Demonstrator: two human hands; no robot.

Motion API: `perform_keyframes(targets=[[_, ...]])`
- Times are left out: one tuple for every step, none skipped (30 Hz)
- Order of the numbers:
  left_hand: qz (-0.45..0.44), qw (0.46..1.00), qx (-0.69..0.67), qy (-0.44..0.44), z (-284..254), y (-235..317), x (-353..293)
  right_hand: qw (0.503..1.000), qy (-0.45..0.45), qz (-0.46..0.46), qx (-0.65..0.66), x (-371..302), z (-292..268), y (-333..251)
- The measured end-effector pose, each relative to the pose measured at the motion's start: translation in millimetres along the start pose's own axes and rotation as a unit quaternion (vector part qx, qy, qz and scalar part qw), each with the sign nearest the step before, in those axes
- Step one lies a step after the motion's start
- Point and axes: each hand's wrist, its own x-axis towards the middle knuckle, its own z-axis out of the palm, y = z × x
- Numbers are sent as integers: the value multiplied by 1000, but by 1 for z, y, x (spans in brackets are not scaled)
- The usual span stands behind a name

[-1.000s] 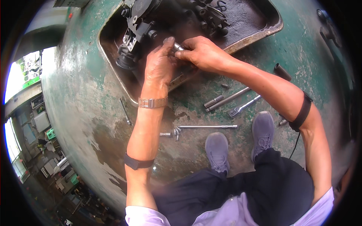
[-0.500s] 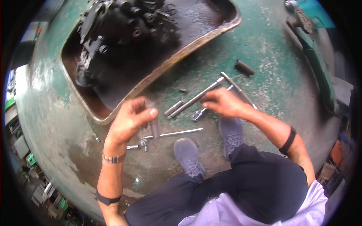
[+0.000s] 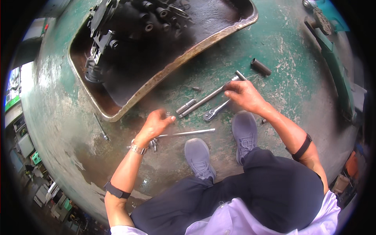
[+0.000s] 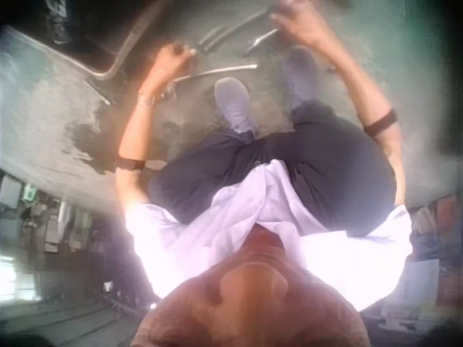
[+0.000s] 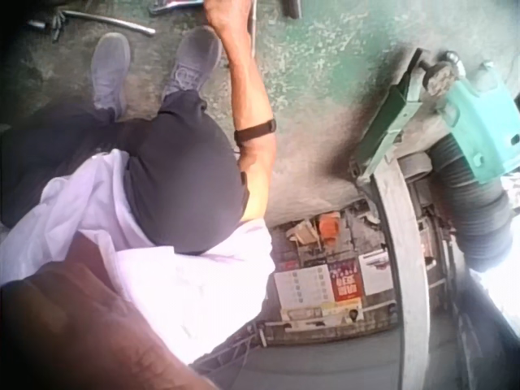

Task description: The person uses a ratchet and various sockets to remove and install bolts on a mechanical component placed in a metal tray. They switch between different socket sizes and tighten bolts by hand and with the ratchet.

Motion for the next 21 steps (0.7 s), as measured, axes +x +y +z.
perform_keyframes(targets=[[21, 1000, 6, 21, 2, -3, 2, 999, -19, -26, -12, 4, 8, -3], [29, 999, 19, 40, 6, -4, 5, 997, -28, -65, -22, 7, 17, -6], [35, 997, 33, 57, 9, -5, 7, 993, -33, -104, -39, 13, 27, -8], [33, 997, 26, 59, 13, -5, 9, 987, -52, -132, -69, 17, 34, -9], [29, 998, 21, 61, 16, -4, 10, 983, -47, -150, -96, 22, 44, -11], [21, 998, 13, 62, 18, -2, 12, 977, -41, -167, -123, 27, 53, -12], [19, 998, 14, 60, 21, 0, 13, 975, -44, -167, -143, 31, 61, -13], [35, 997, 13, 74, 25, 1, 13, 971, -48, -166, -163, 35, 68, -14], [46, 995, 7, 88, 28, 3, 13, 968, -55, -161, -185, 38, 74, -15], [50, 994, -6, 99, 30, 5, 12, 966, -56, -168, -190, 40, 79, -16], [51, 993, 13, 109, 32, 7, 12, 964, -60, -171, -196, 42, 83, -17], [43, 992, 24, 116, 33, 8, 12, 962, -65, -174, -203, 44, 88, -19], [40, 991, 31, 122, 32, 9, 13, 955, -88, -178, -220, 46, 91, -20], [17, 994, -3, 104, 30, 10, 14, 948, -110, -182, -237, 48, 93, -21], [-2, 996, -41, 84, 27, 11, 16, 940, -128, -188, -255, 49, 95, -23], [-19, 994, -86, 63, 25, 12, 17, 941, -132, -184, -252, 49, 97, -24], [-24, 991, -121, 57, 25, 12, 17, 941, -131, -185, -250, 50, 98, -24], [-26, 985, -163, 50, 24, 13, 16, 941, -127, -190, -251, 50, 99, -25], [-31, 974, -223, 35, 23, 13, 16, 943, -125, -184, -247, 50, 100, -25], [-34, 976, -213, 33, 22, 14, 16, 944, -121, -182, -246, 50, 101, -26], [-39, 974, -220, 22, 22, 15, 15, 944, -119, -176, -251, 50, 101, -26]])
